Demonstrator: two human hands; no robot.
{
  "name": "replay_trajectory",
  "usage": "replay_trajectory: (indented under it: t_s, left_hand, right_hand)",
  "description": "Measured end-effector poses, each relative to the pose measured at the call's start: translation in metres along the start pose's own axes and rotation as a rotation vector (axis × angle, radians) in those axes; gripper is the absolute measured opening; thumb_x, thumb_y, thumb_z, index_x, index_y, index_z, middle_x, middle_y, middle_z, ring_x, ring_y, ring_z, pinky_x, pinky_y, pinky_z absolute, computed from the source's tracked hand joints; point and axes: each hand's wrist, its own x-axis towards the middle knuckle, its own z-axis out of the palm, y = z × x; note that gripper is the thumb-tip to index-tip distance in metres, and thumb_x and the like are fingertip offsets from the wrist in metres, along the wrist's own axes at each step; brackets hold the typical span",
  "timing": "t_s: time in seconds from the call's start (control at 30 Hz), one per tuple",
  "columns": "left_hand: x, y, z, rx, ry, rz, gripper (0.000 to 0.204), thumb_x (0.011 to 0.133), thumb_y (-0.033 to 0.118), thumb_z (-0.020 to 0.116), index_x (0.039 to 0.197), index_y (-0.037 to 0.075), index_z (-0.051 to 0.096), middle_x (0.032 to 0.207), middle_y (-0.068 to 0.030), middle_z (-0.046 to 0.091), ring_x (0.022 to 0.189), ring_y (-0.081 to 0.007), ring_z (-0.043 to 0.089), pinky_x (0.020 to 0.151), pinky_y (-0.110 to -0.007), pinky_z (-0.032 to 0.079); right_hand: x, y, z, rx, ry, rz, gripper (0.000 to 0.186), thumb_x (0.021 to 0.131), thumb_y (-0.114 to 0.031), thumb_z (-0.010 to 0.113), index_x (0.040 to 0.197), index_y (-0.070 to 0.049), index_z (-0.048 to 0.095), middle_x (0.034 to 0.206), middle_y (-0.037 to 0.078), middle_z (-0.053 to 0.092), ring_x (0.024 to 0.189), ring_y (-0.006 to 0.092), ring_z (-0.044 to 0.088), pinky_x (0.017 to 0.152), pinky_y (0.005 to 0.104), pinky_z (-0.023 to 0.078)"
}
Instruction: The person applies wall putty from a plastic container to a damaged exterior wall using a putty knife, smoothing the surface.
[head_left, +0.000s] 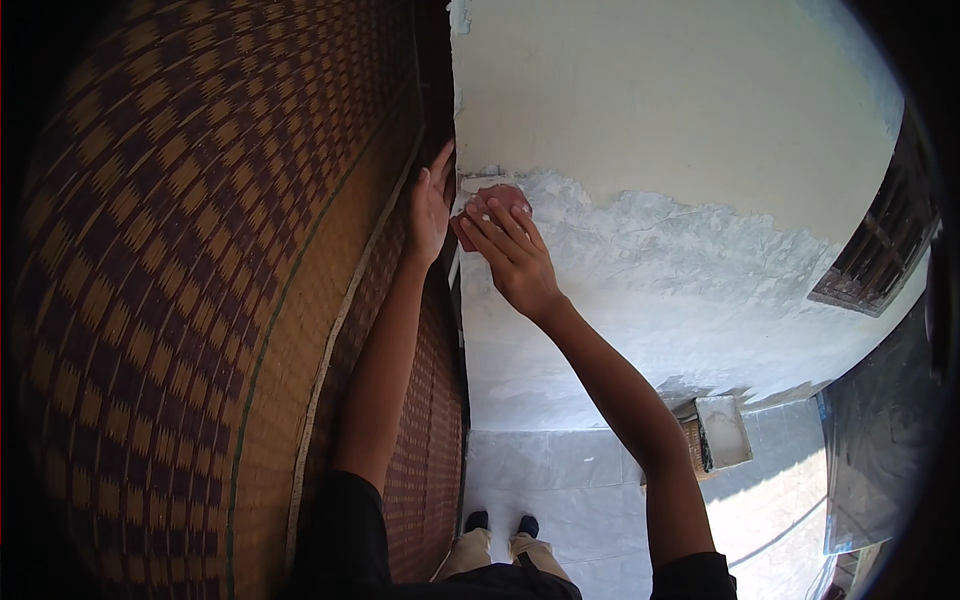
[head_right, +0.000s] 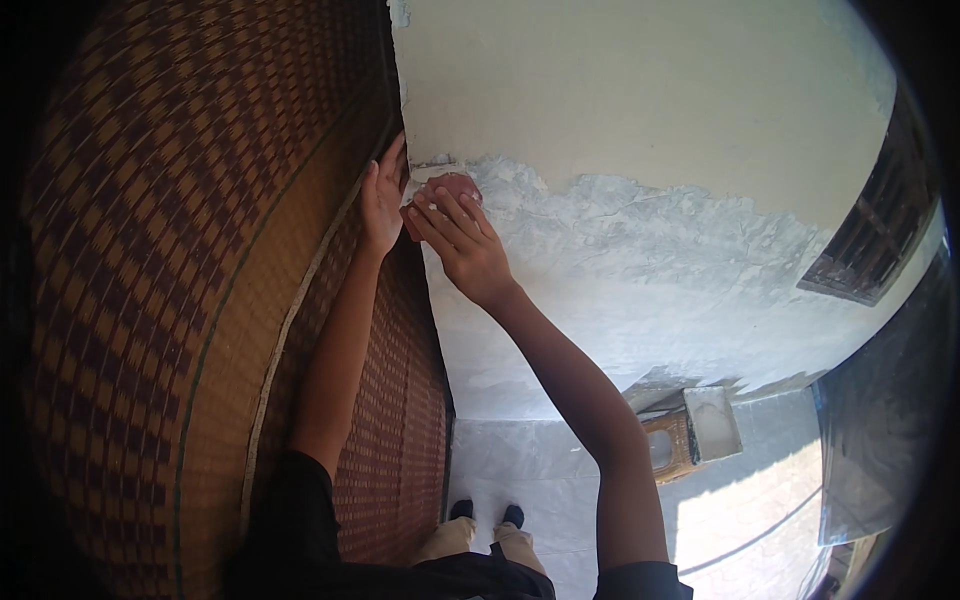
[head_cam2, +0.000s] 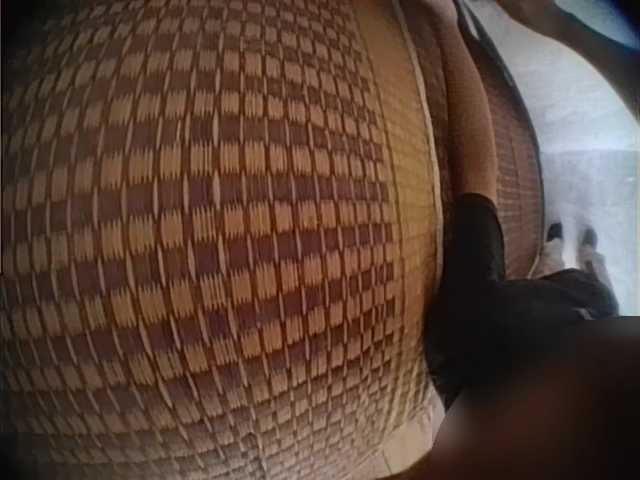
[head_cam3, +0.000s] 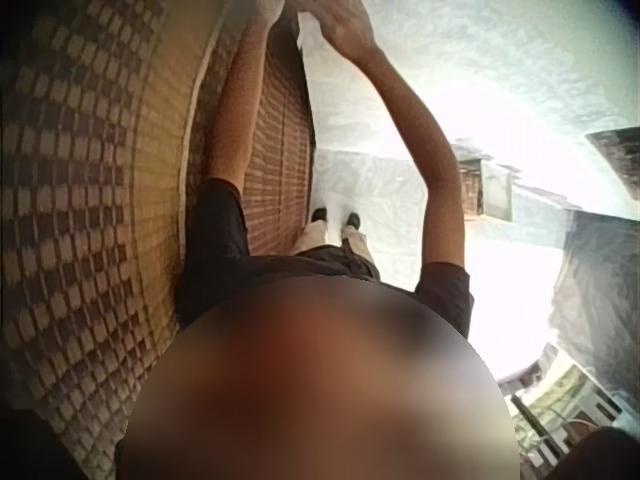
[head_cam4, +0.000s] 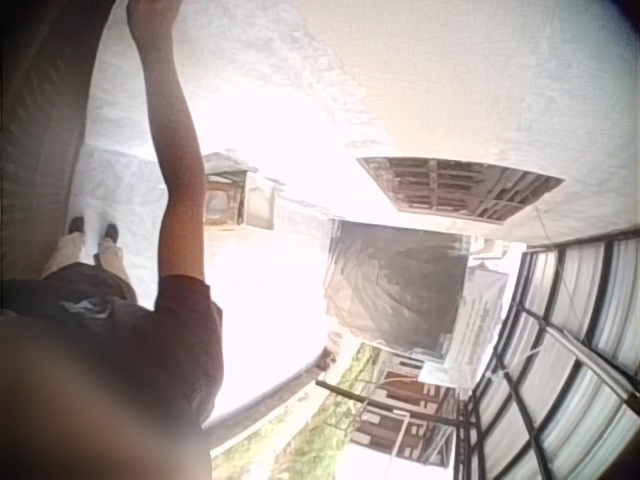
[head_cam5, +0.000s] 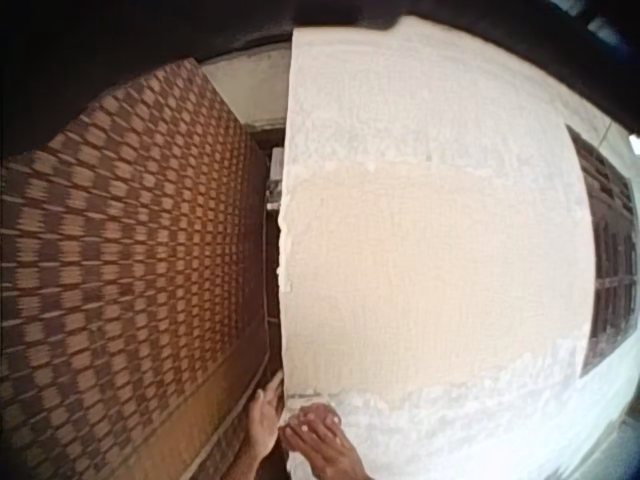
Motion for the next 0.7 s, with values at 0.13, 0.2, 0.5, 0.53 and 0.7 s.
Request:
replay_trajectory:
  t_s: [0.13, 0.2, 0.5, 0.53, 0.7]
  left_hand:
    - [0.002, -0.002, -0.007, 0.012, -0.043, -0.026, 0.068, 0.098, 0.048, 0.034, 0.147, 0.001, 0.035, 0.154, -0.0150, 0.031, 0.144, -0.0248, 0.024, 0.118, -0.036, 0.011]
    - [0.003, -0.002, -0.003, 0.051, -0.056, 0.001, 0.068, 0.098, 0.048, 0.034, 0.147, 0.001, 0.034, 0.155, -0.0149, 0.030, 0.144, -0.0247, 0.023, 0.118, -0.036, 0.010]
    - [0.003, -0.007, 0.008, 0.143, -0.039, 0.086, 0.067, 0.099, 0.044, 0.033, 0.149, -0.001, 0.028, 0.158, -0.0152, 0.021, 0.148, -0.0237, 0.014, 0.119, -0.036, 0.006]
    - [0.003, -0.007, 0.008, 0.121, -0.040, 0.092, 0.068, 0.099, 0.043, 0.034, 0.149, -0.002, 0.027, 0.159, -0.0153, 0.020, 0.148, -0.0237, 0.013, 0.119, -0.036, 0.005]
    - [0.004, -0.008, 0.006, 0.112, -0.040, 0.099, 0.068, 0.099, 0.043, 0.035, 0.150, -0.002, 0.026, 0.159, -0.0151, 0.019, 0.148, -0.0234, 0.011, 0.119, -0.035, 0.003]
  right_hand:
    - [0.003, -0.004, 0.010, -0.047, 0.025, -0.008, 0.048, 0.084, -0.004, 0.055, 0.132, -0.010, 0.057, 0.138, 0.006, 0.054, 0.134, 0.0264, 0.044, 0.111, 0.0449, 0.034]
    - [0.001, -0.004, 0.013, -0.083, 0.020, 0.010, 0.047, 0.084, -0.005, 0.054, 0.132, -0.009, 0.057, 0.139, 0.006, 0.053, 0.134, 0.0275, 0.044, 0.112, 0.0457, 0.033]
    - [-0.004, -0.002, 0.024, -0.138, -0.009, 0.062, 0.048, 0.084, -0.002, 0.051, 0.131, -0.009, 0.059, 0.141, 0.007, 0.052, 0.134, 0.0293, 0.044, 0.111, 0.0454, 0.033]
    - [-0.004, -0.001, 0.024, -0.140, -0.009, 0.064, 0.048, 0.084, -0.002, 0.051, 0.131, -0.009, 0.059, 0.141, 0.007, 0.052, 0.134, 0.0293, 0.044, 0.111, 0.0454, 0.033]
    - [-0.009, 0.006, 0.031, -0.238, -0.066, 0.043, 0.046, 0.088, -0.011, 0.051, 0.133, -0.011, 0.057, 0.144, 0.006, 0.049, 0.138, 0.0281, 0.039, 0.111, 0.0443, 0.033]
